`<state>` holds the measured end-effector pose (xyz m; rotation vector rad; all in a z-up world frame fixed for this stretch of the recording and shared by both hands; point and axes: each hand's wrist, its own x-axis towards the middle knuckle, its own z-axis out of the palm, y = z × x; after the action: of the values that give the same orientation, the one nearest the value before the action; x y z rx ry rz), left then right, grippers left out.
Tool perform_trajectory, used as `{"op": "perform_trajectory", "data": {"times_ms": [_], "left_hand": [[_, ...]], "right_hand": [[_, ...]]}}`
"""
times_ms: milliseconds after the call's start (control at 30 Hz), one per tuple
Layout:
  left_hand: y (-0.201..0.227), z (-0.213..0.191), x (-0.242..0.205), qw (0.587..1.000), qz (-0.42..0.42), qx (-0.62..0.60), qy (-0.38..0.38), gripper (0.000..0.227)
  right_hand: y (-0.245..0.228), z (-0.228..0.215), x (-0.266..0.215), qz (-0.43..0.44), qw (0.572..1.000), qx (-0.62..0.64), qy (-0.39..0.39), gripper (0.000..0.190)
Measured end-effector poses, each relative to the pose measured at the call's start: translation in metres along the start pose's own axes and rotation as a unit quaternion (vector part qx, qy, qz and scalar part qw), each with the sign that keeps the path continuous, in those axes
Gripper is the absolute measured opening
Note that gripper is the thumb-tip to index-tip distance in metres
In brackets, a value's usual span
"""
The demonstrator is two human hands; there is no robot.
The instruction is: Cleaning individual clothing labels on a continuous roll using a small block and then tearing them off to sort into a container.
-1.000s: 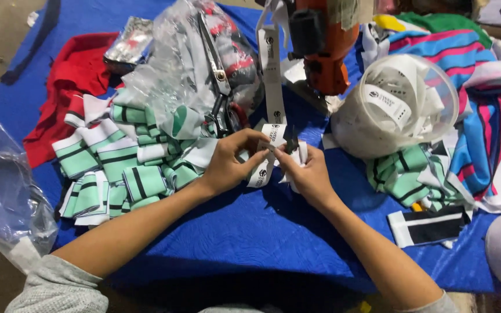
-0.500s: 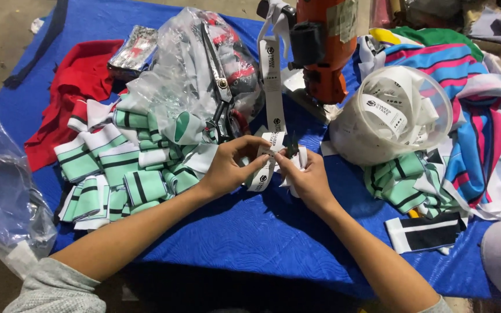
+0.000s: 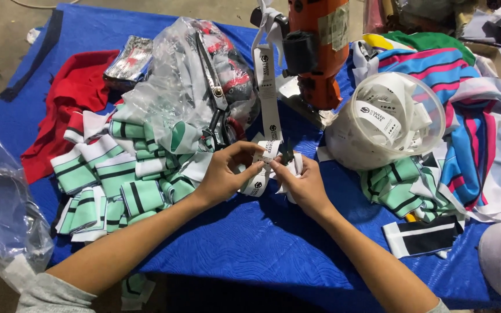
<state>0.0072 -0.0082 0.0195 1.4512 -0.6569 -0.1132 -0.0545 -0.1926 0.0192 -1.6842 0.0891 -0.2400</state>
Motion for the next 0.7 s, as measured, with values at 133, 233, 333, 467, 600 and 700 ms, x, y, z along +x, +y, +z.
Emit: {"op": "perform_trajectory", "data": {"times_ms": [133, 233, 333, 467, 600, 700], "left_hand": [[0.003, 0.002, -0.003, 1.0, -0.007, -0.018, -0.004, 0.029], [0.002, 0.002, -0.002, 1.0, 0.004, -0.017, -0.014, 0.029], [0.004, 0.001, 0.001, 1.0, 0.002, -0.001, -0.016, 0.026], [0.003, 0.002, -0.003, 1.0, 0.004, 0.002, -0.013, 0.025], [0.002, 0.001, -0.002, 1.0, -0.006, 0.006, -0.011, 0.026], [0.008, 0.002, -0.002, 1.0, -0.009, 0.012, -0.007, 0.026]], "right_hand": [[-0.005, 0.002, -0.003, 0.005, 1.0, 0.002, -0.002, 0.013], [-0.005, 0.001, -0.001, 0.002, 1.0, 0.001, -0.005, 0.014], [0.0, 0.0, 0.001, 0.005, 1.0, 0.006, 0.003, 0.013], [0.0, 0.0, -0.001, 0.003, 1.0, 0.004, 0.0, 0.012], [0.002, 0.0, 0.002, 0.012, 1.0, -0.008, -0.005, 0.012], [0.003, 0.001, 0.003, 0.006, 1.0, -0.009, -0.001, 0.012]]}}
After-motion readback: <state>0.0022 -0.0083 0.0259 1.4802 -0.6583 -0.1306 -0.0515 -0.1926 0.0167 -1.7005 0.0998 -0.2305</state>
